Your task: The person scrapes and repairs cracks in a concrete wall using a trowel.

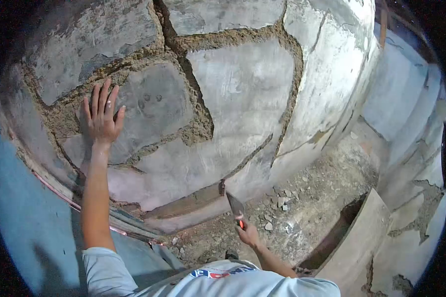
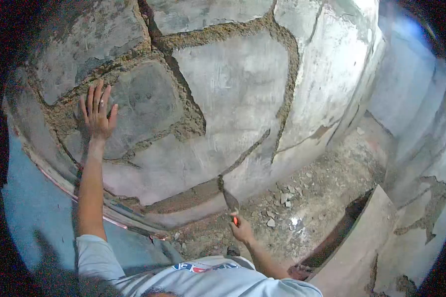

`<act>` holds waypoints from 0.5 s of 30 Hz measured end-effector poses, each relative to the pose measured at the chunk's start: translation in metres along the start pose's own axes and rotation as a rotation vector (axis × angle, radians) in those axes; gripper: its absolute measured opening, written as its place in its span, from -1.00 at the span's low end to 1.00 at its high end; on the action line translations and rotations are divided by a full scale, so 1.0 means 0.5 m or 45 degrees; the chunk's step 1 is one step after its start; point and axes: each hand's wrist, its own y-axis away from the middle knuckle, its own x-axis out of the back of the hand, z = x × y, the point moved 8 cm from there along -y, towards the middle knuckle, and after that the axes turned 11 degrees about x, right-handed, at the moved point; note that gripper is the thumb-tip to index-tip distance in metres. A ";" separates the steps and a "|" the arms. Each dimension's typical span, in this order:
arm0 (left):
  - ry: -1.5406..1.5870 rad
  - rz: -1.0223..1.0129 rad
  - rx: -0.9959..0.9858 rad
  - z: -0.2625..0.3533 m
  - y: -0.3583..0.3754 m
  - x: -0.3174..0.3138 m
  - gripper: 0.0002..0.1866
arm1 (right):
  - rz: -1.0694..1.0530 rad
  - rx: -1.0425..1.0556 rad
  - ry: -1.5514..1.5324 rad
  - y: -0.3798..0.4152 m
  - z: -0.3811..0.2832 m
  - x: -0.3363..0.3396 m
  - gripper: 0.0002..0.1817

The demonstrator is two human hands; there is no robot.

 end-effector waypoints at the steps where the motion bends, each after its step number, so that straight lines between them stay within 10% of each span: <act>1: 0.027 0.015 -0.003 0.001 0.000 0.004 -0.49 | 0.121 0.143 -0.080 -0.025 -0.049 0.020 -0.59; 15: 0.022 0.131 0.098 0.016 -0.003 0.009 -0.54 | 0.830 1.133 0.155 -0.478 -0.915 0.380 -0.85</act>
